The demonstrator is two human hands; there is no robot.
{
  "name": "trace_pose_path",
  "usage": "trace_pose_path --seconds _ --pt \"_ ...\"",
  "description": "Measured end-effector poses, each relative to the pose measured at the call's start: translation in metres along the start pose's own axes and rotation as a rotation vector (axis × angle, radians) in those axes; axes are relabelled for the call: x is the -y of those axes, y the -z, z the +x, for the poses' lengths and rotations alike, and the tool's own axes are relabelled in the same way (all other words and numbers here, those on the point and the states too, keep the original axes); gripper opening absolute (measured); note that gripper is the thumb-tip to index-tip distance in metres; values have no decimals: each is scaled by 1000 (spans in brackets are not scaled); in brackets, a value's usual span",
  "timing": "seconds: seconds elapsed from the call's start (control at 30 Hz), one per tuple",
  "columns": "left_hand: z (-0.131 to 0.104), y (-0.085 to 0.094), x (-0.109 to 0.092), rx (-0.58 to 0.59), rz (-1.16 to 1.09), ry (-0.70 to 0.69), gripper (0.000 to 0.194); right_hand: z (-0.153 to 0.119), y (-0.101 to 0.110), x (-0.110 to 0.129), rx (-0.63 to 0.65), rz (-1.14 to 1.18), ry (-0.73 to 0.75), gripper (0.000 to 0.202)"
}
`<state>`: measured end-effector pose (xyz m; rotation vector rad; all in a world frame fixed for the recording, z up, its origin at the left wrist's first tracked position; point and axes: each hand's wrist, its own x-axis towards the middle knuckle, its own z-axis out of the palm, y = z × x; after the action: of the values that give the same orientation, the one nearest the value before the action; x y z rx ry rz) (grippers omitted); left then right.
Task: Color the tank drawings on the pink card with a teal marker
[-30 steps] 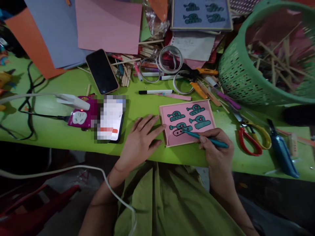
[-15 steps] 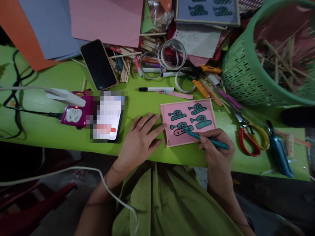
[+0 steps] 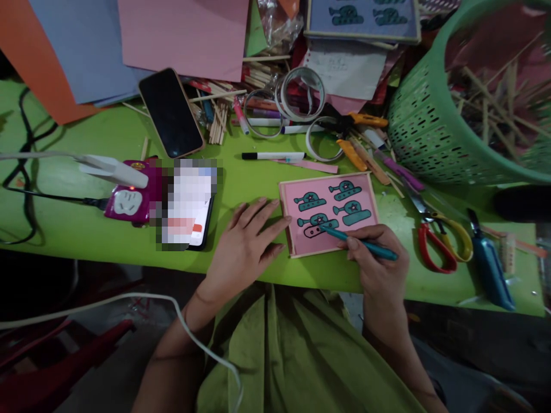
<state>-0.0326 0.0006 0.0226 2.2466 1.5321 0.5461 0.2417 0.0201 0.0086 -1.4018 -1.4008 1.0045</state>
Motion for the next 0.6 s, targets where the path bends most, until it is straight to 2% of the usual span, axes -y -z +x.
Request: trace_pose_path --seconds 0.23,0.6 --pt "0 1 1 -10 -6 -12 42 0 0 -2 37 -1 32 10" --pt "0 0 1 -5 11 -13 45 0 -1 0 -14 -17 23 8"
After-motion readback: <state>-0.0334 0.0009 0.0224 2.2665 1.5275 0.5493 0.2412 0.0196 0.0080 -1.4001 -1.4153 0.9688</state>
